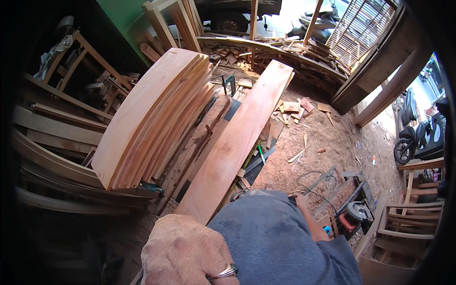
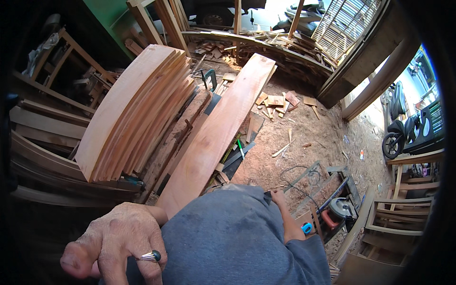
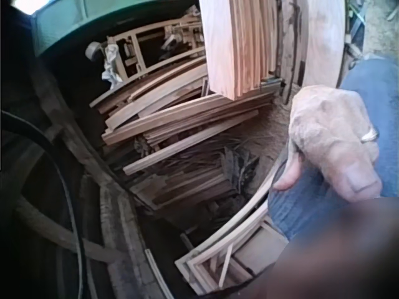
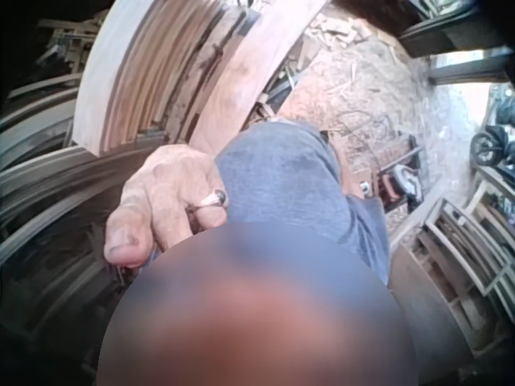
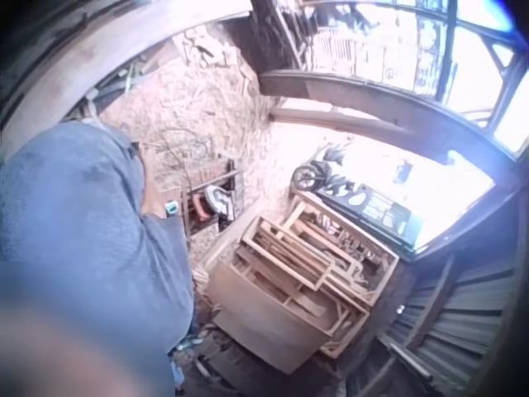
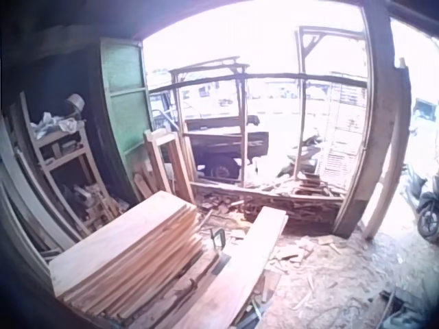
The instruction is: The person repeatedly cuts wooden planks using a circular saw in a woodworking shop. They measure and mark the planks, then cut them to size, stacking the finished pieces.
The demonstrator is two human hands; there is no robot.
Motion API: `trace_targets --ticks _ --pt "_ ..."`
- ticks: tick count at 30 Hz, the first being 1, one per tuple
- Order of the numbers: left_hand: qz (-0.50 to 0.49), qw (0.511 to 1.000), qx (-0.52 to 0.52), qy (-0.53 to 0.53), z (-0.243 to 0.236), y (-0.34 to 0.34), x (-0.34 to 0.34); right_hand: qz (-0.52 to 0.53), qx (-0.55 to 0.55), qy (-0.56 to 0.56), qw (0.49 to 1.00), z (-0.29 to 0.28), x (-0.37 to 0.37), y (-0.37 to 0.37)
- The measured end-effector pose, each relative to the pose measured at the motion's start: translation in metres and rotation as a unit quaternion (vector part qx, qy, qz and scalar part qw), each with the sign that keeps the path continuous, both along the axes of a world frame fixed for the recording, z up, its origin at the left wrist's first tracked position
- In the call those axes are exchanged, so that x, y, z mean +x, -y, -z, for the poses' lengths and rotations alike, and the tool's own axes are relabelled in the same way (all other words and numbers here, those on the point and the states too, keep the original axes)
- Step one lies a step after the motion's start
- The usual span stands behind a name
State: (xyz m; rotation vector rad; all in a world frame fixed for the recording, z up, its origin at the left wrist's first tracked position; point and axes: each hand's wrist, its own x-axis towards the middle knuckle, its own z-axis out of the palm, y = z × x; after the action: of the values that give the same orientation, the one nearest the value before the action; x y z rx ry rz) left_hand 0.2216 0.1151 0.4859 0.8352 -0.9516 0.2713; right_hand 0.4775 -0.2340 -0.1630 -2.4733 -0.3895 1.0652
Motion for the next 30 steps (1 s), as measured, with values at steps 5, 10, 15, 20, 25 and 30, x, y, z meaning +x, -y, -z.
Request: trace_targets --ticks 5,10,15,20,25,30 --pt "-0.145 0.981 -0.098 0.082 0.013 0.012 -0.015 0.047 0.015 -0.025 0.998 0.015 -0.007 -0.001" --pt "-0.176 0.970 -0.145 0.080 0.018 0.009 -0.033 -0.001 0.041 -0.024 0.999 0.031 -0.020 0.014" --pt "-0.056 0.994 -0.066 -0.061 0.021 -0.030 -0.059 0.010 0.048 -0.017 0.999 0.007 -0.041 0.020" --pt "-0.199 0.960 -0.170 -0.103 0.073 -0.043 -0.044 0.007 -0.010 0.018 1.000 -0.022 -0.057 0.018" --pt "-0.333 0.865 -0.119 -0.355 0.175 -0.062 -0.024 0.076 -0.008 -0.024 0.997 -0.034 -0.068 0.020" --pt "-0.468 0.616 0.124 -0.621 0.331 -0.064 -0.034 0.194 0.028 -0.113 0.974 -0.042 -0.068 0.026"
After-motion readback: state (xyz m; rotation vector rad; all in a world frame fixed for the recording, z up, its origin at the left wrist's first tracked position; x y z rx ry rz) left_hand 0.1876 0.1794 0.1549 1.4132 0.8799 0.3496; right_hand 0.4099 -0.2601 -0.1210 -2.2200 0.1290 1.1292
